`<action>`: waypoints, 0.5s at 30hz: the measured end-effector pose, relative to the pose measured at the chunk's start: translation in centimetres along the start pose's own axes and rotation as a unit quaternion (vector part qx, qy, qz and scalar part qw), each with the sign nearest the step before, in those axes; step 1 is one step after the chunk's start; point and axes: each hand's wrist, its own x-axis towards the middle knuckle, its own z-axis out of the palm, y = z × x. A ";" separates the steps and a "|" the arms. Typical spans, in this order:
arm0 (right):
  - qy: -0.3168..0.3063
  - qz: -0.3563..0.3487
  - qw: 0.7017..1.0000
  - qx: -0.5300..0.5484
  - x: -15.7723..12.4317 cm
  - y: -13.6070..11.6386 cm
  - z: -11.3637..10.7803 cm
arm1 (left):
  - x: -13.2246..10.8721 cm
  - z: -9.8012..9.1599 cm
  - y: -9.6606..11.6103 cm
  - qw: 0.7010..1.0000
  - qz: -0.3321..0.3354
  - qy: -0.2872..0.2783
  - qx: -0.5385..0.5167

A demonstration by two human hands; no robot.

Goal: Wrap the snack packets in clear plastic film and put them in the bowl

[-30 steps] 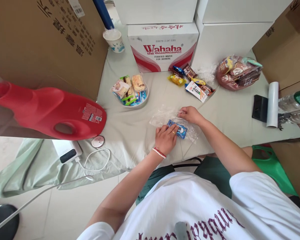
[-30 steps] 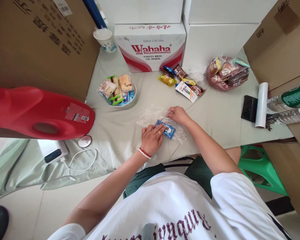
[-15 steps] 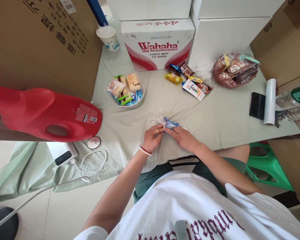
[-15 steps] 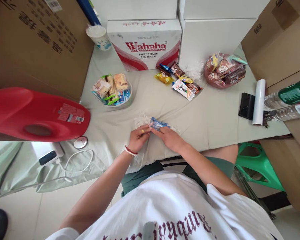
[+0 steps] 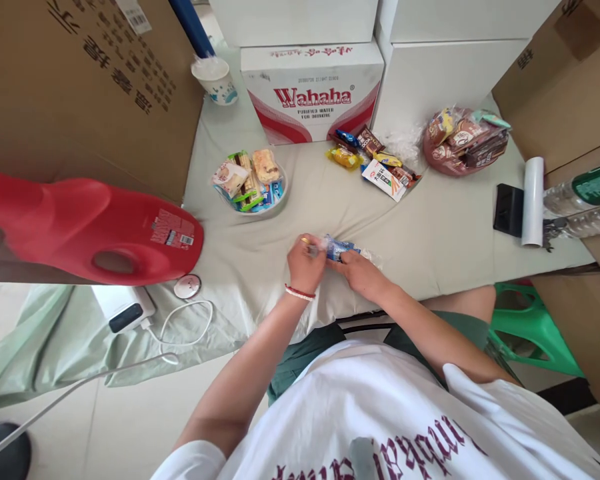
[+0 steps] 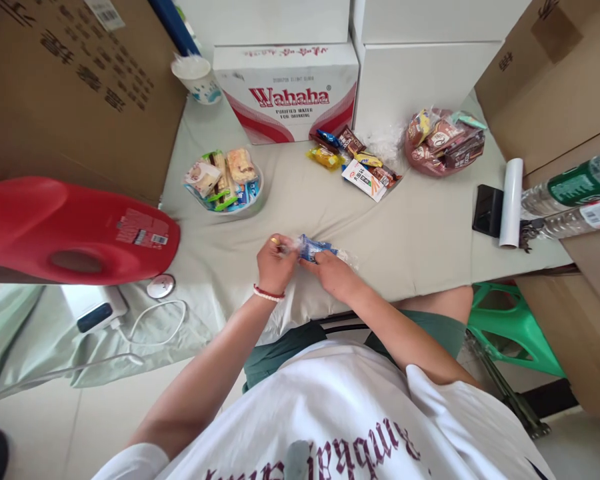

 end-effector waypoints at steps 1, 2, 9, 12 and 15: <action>0.008 0.001 1.000 0.009 0.0 -0.1 0.0 | -0.5 0.1 0.9 0.999 0.036 -0.022 -0.002; 0.020 0.003 1.000 0.020 -0.2 -0.1 0.1 | -1.0 0.2 1.7 0.996 0.073 -0.044 0.002; 0.047 -0.098 0.991 0.081 -5.4 -0.2 -0.1 | -3.9 -0.2 2.2 0.957 0.203 -0.143 0.148; 0.181 0.032 0.978 0.094 -7.2 0.7 -0.3 | -4.9 0.3 1.6 0.944 0.211 -0.158 0.199; 0.299 0.213 0.930 -0.001 -7.4 1.7 0.0 | -5.3 0.7 1.2 0.937 0.217 -0.159 0.222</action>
